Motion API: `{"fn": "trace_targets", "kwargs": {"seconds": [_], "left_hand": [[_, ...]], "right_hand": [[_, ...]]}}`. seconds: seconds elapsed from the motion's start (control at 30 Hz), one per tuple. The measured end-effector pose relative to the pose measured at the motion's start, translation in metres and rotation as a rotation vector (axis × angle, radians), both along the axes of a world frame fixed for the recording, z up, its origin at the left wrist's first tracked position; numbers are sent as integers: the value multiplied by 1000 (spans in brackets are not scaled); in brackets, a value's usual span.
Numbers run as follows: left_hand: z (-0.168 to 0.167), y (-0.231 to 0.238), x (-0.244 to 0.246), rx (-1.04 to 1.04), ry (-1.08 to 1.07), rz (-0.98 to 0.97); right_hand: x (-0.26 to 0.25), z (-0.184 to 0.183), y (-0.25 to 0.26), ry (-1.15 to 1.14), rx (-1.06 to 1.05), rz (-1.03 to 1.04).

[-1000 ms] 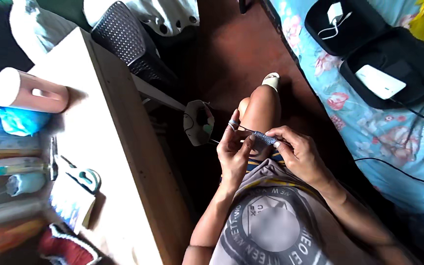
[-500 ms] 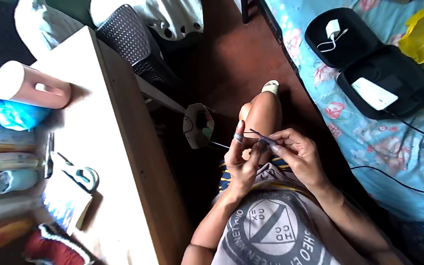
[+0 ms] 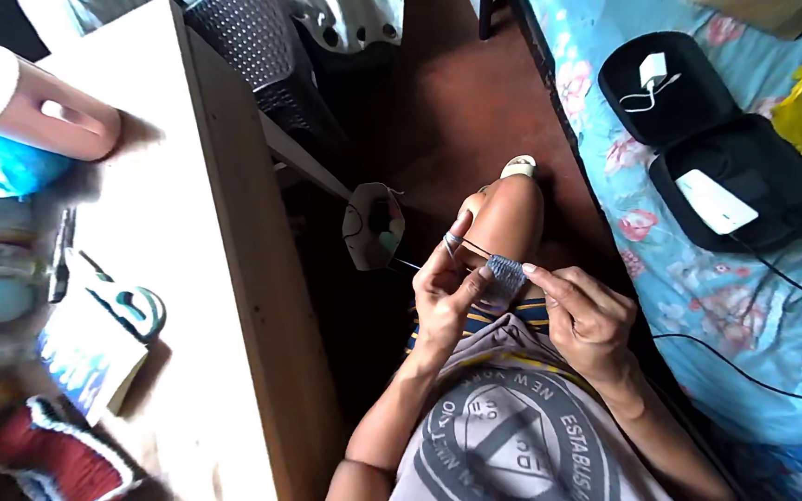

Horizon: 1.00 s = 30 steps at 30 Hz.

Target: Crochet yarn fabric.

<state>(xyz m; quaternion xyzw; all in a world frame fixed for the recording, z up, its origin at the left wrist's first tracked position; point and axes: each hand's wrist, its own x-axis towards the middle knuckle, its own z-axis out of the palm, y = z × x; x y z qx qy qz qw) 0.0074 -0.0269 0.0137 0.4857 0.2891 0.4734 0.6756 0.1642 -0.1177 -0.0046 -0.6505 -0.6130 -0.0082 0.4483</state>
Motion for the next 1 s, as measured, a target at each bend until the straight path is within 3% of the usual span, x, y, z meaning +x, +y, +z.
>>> {"fn": "trace_targets", "kwargs": {"seconds": [0.47, 0.77, 0.83, 1.0], "left_hand": [[-4, 4, -8, -85, -89, -70], [5, 1, -5, -19, 110, 36], [5, 0, -4, -10, 131, 58], [6, -4, 1, -136, 38, 65]], "right_hand": [[4, 1, -1, 214, -74, 131], [5, -3, 0, 480, -169, 199], [4, -1, 1, 618, -198, 245], [-3, 9, 8, 1424, -382, 347]]}}
